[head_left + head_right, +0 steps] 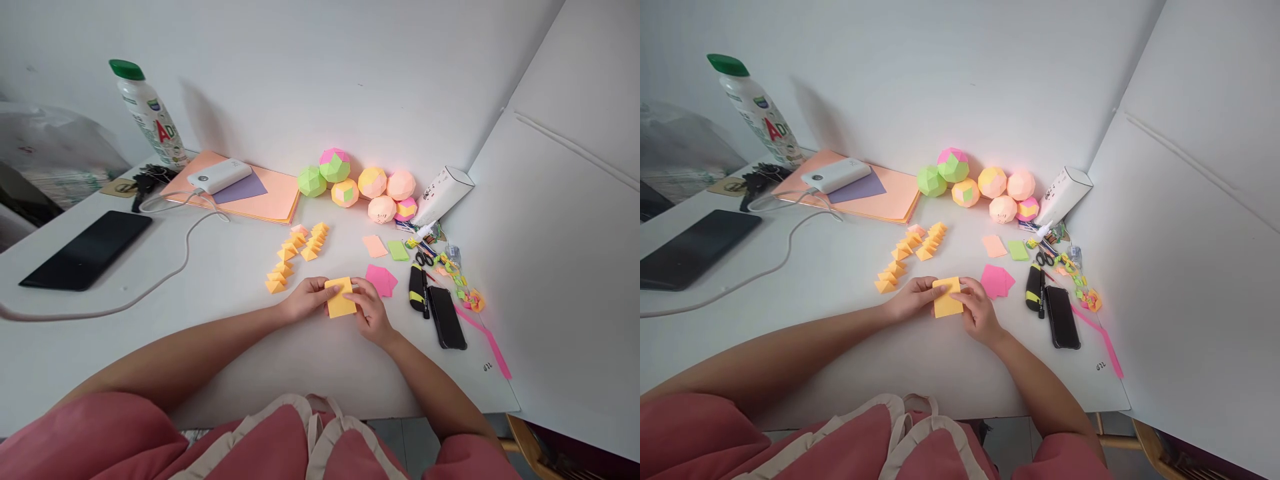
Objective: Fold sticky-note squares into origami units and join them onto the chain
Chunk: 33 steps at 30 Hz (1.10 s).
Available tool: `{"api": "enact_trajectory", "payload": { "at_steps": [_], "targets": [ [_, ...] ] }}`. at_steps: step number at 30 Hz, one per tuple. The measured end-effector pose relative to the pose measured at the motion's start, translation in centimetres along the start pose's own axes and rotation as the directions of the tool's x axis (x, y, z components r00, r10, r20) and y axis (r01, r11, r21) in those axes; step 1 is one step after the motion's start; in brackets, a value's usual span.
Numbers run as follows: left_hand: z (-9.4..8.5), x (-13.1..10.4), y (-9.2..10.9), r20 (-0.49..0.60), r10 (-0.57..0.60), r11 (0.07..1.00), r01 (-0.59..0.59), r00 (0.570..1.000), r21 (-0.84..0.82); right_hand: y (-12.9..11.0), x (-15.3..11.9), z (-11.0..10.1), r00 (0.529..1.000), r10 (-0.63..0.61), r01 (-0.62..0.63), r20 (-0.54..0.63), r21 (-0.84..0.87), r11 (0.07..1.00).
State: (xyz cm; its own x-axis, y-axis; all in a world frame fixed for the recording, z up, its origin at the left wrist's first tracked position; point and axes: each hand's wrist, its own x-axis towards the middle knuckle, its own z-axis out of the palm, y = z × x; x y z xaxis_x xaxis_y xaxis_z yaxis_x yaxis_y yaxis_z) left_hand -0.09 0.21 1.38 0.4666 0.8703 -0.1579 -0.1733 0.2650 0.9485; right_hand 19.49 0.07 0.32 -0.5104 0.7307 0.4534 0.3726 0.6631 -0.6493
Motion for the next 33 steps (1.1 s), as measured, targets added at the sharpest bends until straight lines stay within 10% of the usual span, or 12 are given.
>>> {"api": "enact_trajectory", "payload": {
  "at_steps": [4,15,33],
  "targets": [
    [-0.1,0.3,-0.6,-0.033,0.012,0.998,-0.01,0.999,0.062,0.0,0.2,0.0,0.999,-0.034,0.034,0.018,0.014,0.999],
    [0.0,0.0,-0.3,0.095,0.09,0.972,-0.108,0.991,0.209,-0.1,0.2,0.3,0.908,0.414,-0.404,0.065,0.399,0.823],
    [-0.2,0.1,-1.2,0.153,0.123,0.99,-0.133,0.98,0.055,0.2,0.1,0.2,0.781,0.571,-0.614,0.252,0.477,0.629]
  ]
}}
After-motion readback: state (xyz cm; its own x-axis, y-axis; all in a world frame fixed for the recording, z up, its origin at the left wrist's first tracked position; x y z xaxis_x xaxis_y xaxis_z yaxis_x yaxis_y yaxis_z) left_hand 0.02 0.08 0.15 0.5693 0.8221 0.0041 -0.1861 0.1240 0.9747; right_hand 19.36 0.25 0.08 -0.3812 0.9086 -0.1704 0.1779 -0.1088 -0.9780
